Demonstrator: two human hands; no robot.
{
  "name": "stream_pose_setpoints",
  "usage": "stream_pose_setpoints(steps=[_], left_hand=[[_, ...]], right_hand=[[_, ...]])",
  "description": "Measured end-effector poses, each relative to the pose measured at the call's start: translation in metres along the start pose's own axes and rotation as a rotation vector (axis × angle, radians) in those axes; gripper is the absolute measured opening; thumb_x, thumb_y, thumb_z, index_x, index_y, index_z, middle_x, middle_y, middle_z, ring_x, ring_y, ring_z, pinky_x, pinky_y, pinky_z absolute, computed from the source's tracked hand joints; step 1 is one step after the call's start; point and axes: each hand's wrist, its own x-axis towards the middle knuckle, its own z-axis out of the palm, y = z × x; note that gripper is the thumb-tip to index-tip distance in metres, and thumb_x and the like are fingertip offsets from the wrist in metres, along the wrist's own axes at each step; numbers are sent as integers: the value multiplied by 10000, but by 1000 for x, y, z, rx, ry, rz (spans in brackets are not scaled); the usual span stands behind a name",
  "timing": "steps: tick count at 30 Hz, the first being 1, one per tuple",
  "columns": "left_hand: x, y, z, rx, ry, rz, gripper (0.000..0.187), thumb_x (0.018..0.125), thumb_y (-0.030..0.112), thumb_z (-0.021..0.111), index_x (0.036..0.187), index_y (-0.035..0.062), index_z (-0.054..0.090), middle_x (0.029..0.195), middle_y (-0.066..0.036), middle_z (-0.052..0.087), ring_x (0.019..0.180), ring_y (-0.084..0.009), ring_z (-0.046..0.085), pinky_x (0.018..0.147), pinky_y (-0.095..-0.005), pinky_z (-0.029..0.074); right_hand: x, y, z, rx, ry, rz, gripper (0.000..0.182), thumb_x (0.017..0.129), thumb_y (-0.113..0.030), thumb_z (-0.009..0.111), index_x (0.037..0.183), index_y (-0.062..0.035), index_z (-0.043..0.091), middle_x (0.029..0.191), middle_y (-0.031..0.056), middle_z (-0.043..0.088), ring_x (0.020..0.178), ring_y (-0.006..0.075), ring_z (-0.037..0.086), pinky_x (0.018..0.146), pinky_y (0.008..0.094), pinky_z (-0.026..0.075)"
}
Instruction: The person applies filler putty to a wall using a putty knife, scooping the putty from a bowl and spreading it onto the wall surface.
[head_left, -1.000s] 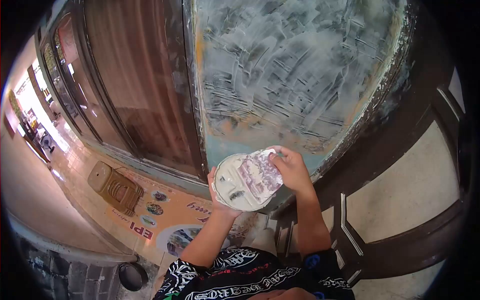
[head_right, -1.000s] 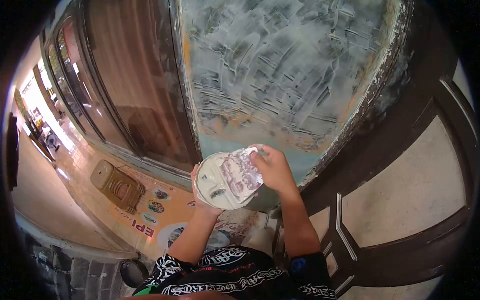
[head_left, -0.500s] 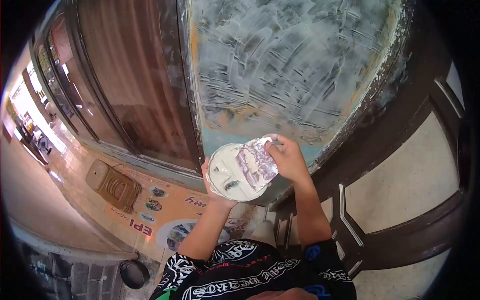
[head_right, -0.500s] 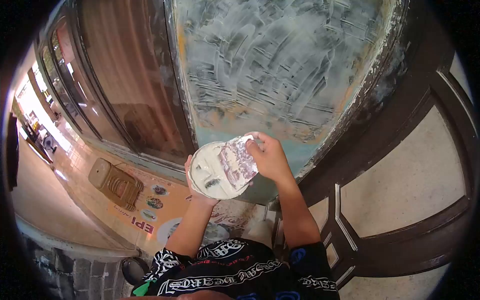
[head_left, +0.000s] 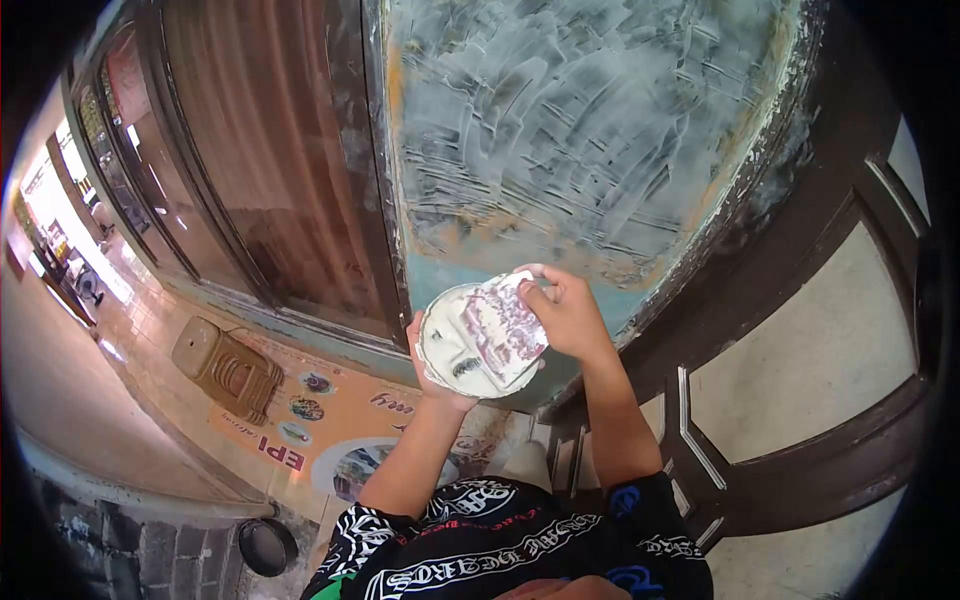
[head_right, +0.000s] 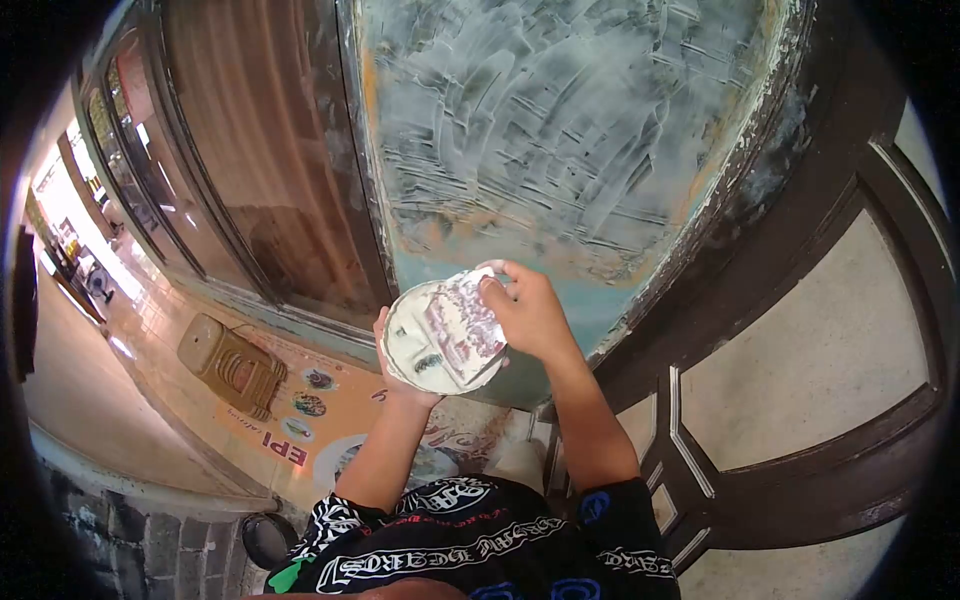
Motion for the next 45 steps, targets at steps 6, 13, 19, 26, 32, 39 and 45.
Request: stream_pose_setpoints(steps=[6,13,19,26,32,39,45], left_hand=[[2,2,-2,-7,6,30,766,974,637,397,1467,60,498,1474,-176,537,1298,-417,550,1094,-632,417],[-1,-3,6,15,55,-13,762,969,632,368,1424,47,542,1401,-164,599,1254,-372,588,1088,-526,453],[-1,0,2,14,28,11,796,957,659,403,1465,55,504,1475,-183,534,1291,-422,549,1087,-622,420],[1,2,2,-30,14,17,793,956,651,419,1461,45,507,1477,-192,530,1315,-418,529,1118,-594,399],[4,4,0,-14,56,15,754,980,621,369,1443,48,529,1436,-169,574,1299,-383,551,1118,-522,422],[11,3,5,25,45,21,739,985,604,364,1434,43,536,1432,-164,578,1297,-366,557,1120,-511,421],[21,2,9,-17,-3,-35,787,961,654,383,1466,62,503,1471,-167,541,1303,-413,538,1090,-616,408]], right_hand=[[-1,12,-3,-44,0,-36,251,1002,-104,599,1189,61,630,776,25,686,662,35,569,559,245,435],[-5,-2,-10,57,22,41,249,1018,-104,579,1201,59,621,805,39,697,683,55,616,583,239,472],[1,6,-17,5,19,48,244,1019,-106,587,1197,54,635,867,51,714,713,58,626,619,234,485],[11,17,-23,76,-18,52,264,1012,-108,597,1210,61,638,871,44,710,753,56,619,661,230,486],[12,15,-22,107,-3,91,246,1010,-102,597,1195,54,641,896,40,708,754,59,626,657,229,490],[15,19,-26,106,-8,98,245,1005,-102,605,1198,47,638,894,50,716,763,74,652,665,232,511],[18,10,-32,66,10,106,235,1007,-89,597,1196,42,644,924,59,723,764,80,664,673,238,524]])
